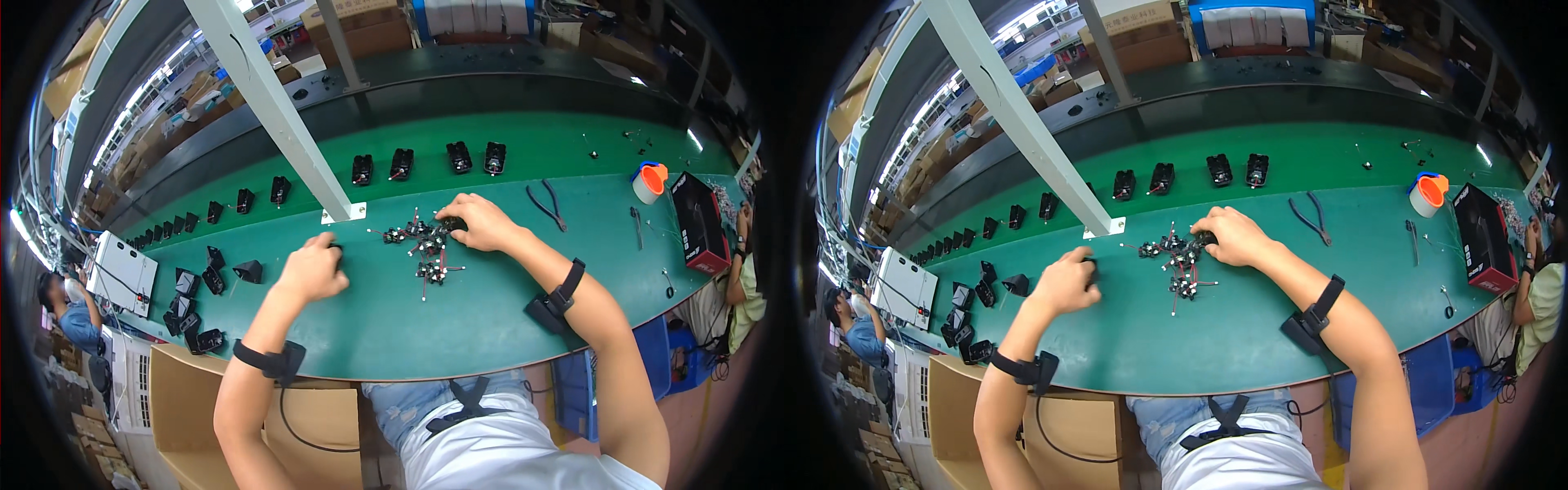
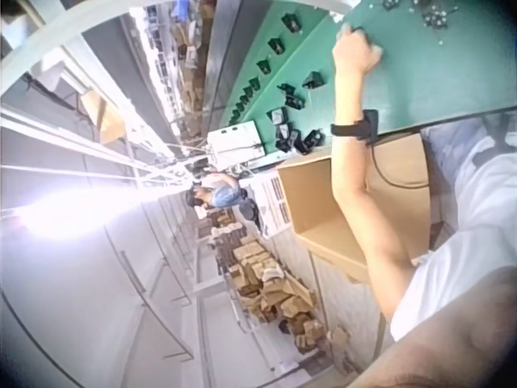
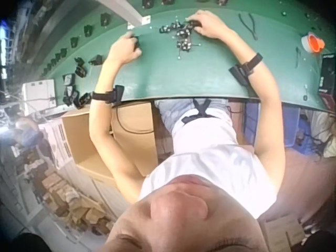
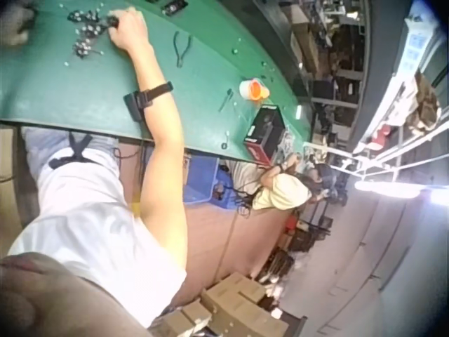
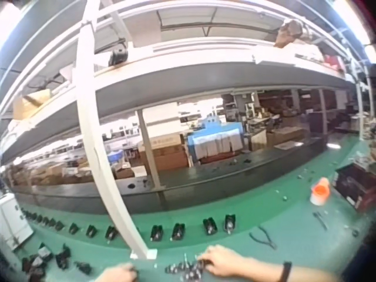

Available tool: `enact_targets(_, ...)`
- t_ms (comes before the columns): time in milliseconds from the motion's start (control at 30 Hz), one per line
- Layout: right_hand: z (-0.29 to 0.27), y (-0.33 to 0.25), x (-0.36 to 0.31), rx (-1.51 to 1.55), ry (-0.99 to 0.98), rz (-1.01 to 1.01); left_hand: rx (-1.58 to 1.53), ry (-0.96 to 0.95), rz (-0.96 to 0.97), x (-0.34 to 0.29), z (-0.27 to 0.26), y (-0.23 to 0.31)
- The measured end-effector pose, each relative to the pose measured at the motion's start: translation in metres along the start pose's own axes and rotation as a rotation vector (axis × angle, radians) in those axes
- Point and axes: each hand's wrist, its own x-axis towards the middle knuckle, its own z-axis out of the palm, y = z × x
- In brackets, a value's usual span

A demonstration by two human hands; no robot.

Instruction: The person assembles small black electronic devices by inserting circuit boards into plastic housings. They pick up a housing, insert a board, and then snap the two halves of the casing together. The completed units are placed in a row on the green workbench.

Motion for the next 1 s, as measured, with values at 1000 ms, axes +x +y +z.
enact_targets(1000, -0.031, -0.017, -0.075, 1.393, 0.005, 0.214, -1.184, 0.513, 0.089, 0.057, 0.027, 0.145)
